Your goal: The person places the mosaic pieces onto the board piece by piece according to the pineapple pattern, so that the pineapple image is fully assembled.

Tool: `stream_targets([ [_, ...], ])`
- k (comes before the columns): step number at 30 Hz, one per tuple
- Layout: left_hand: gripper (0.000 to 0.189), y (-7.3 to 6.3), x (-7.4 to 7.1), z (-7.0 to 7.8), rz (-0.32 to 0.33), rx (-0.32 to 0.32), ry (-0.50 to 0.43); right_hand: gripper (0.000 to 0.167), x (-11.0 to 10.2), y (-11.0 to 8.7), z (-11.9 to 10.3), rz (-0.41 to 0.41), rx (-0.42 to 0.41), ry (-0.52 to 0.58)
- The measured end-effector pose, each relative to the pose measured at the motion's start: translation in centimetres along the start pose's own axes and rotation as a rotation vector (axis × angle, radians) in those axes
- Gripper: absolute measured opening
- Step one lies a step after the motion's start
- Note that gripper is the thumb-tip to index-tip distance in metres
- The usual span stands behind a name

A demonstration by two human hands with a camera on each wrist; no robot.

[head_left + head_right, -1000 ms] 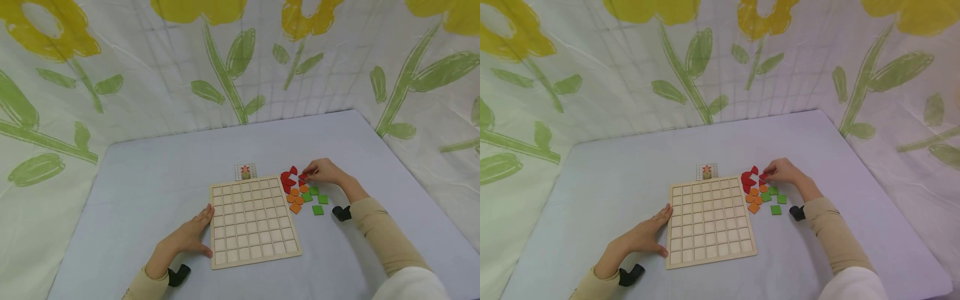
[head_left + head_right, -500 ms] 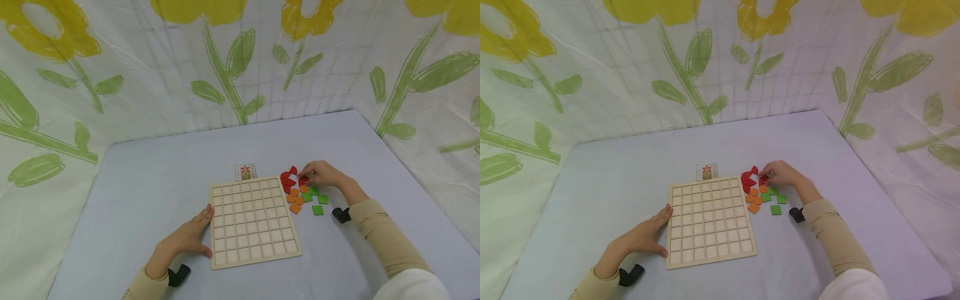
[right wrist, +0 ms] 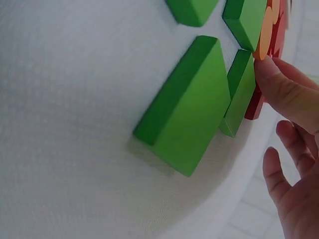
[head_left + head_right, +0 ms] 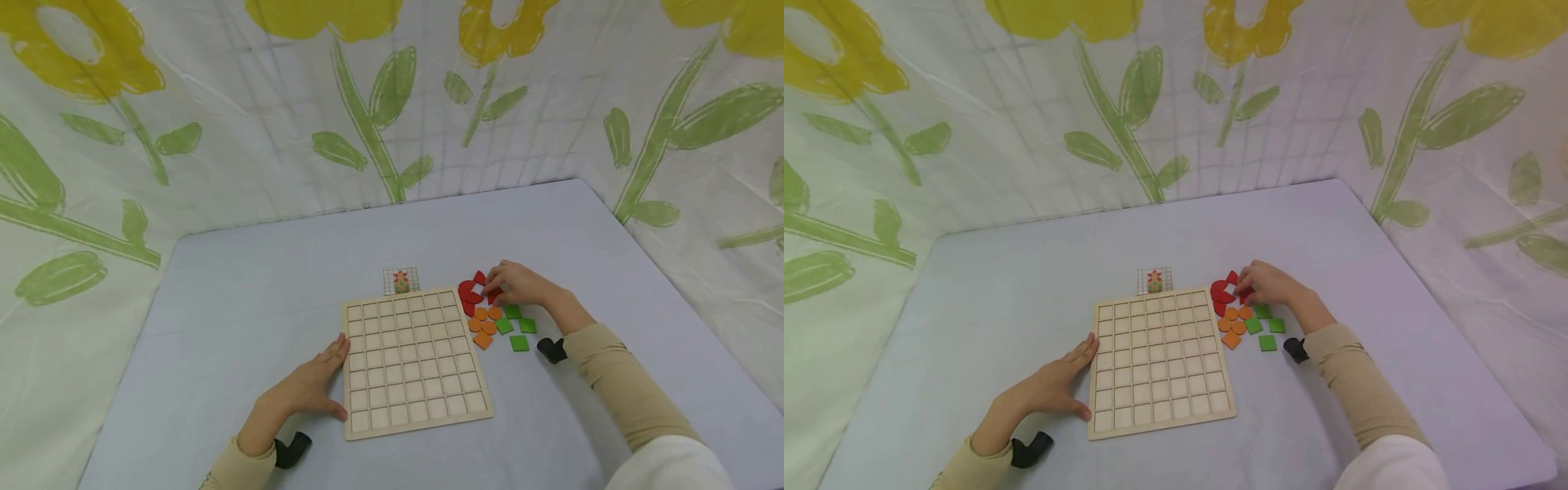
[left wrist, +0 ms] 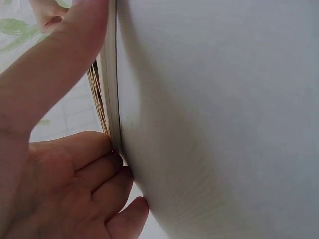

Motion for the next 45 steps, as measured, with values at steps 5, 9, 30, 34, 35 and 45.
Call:
stream_targets([
  [5, 0.121, 0.0, 0.0, 0.0, -0.002, -0.002, -0.005, 0.019, -0.1, 0.2, -0.2, -0.001, 0.001, -0.015],
  [9, 0.121, 0.0, 0.0, 0.0, -0.001, 0.001, -0.004, 0.026, -0.2, 0.2, -0.2, 0.006, 0.002, -0.031],
  [30, 0.122, 0.1, 0.2, -0.2, -0.004, -0.013, -0.002, 0.017, 0.0, 0.2, -0.3, 0.025, -0.005, 0.026],
  [34, 0.122, 0.2, 0.3, -0.3, -0.005, -0.014, 0.008, 0.019, -0.1, 0.2, -0.6, 0.042, -0.012, 0.056],
  [35, 0.122, 0.2, 0.3, -0.3, -0.005, -0.014, 0.009, 0.019, -0.2, 0.3, -0.8, 0.046, -0.014, 0.063],
  [45, 0.122, 0.1, 0.2, -0.2, 0.000, -0.012, 0.006, 0.019, -0.3, 0.6, -1.9, 0.068, -0.056, 0.108],
])
Point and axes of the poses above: each hand's wrist, its own y-axis towards the middle knuckle, its own x-axis out of the palm, z = x × y, the point moved 7 cm from there along y, towards the middle knuckle, and after that the axes turned 3 degrees about -x, right-handed, at the moved point
